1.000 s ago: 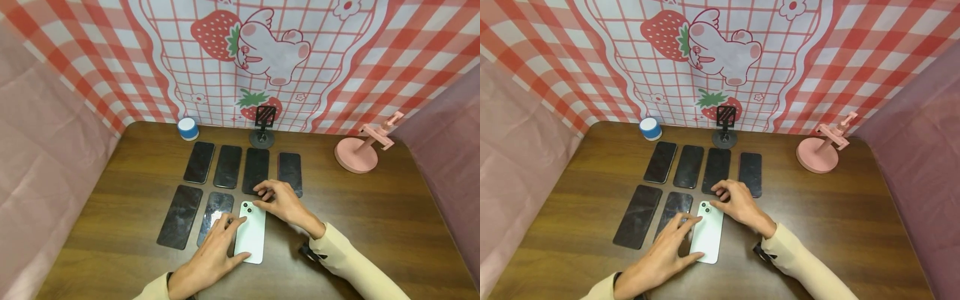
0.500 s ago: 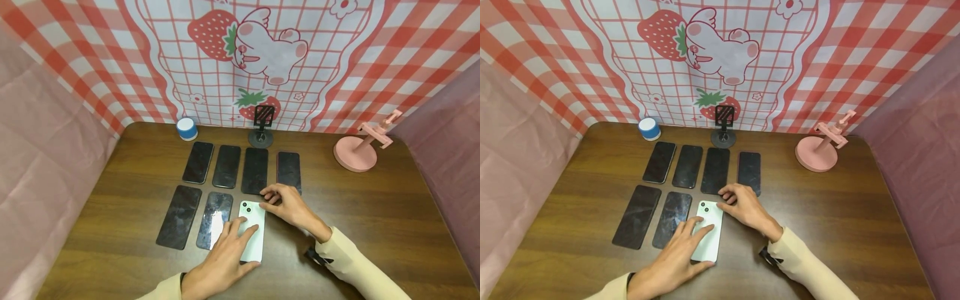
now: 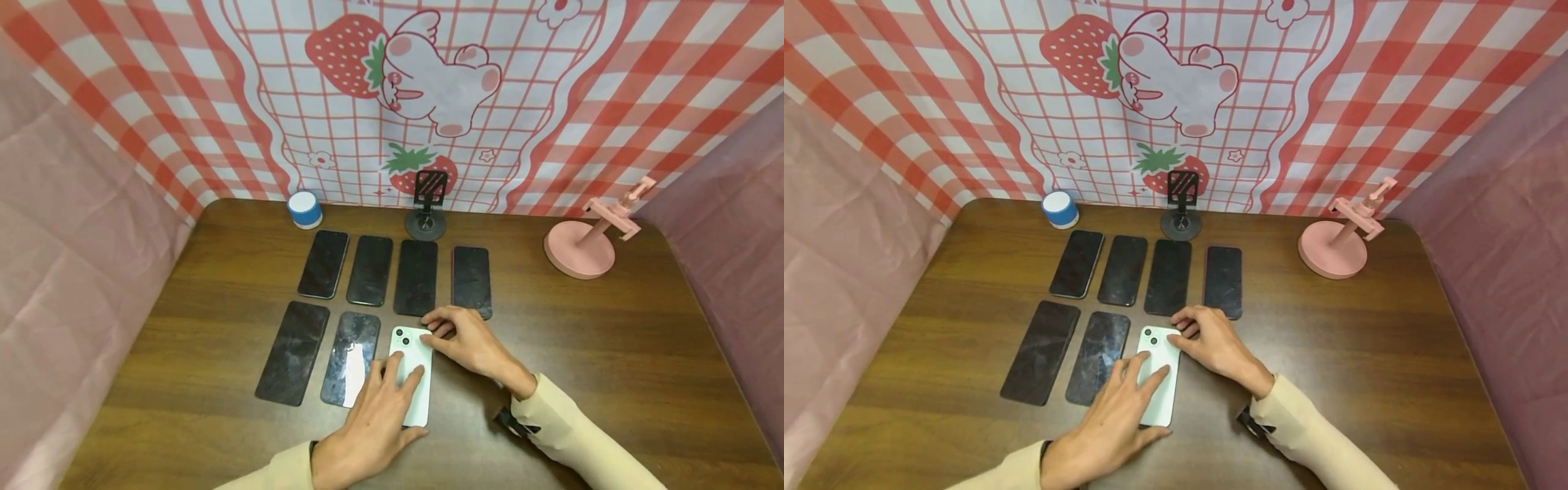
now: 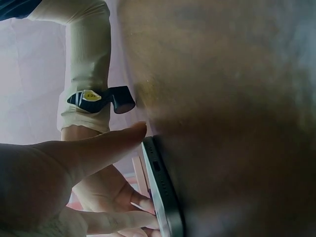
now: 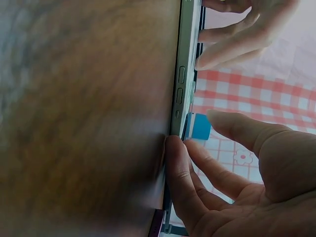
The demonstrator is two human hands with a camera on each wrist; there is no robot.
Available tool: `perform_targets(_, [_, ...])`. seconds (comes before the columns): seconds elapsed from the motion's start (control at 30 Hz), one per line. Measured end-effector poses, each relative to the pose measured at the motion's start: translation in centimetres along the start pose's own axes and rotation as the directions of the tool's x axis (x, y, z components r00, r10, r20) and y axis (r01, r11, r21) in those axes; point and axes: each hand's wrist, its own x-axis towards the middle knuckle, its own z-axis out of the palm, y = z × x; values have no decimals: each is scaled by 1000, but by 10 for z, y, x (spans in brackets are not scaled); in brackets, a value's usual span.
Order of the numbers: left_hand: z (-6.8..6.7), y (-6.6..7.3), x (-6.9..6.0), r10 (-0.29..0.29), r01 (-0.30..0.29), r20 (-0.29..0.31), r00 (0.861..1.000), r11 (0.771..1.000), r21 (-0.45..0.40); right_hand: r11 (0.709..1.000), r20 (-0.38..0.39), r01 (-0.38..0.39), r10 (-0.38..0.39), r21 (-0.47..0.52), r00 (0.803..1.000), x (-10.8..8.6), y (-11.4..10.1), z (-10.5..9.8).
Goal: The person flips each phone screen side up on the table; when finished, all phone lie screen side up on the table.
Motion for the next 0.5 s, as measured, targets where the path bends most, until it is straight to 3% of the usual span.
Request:
perform_targets(0.37, [0,10,4,3,-1,-19,1000,991,131,1000,-12,-3,3,-6,1000,-1,-2,4])
perform_targets(0.5, [-1,11,5,-1,3,-17,1000,990,139,1000,-19,5,-5,-9,1000,-1,-2,5])
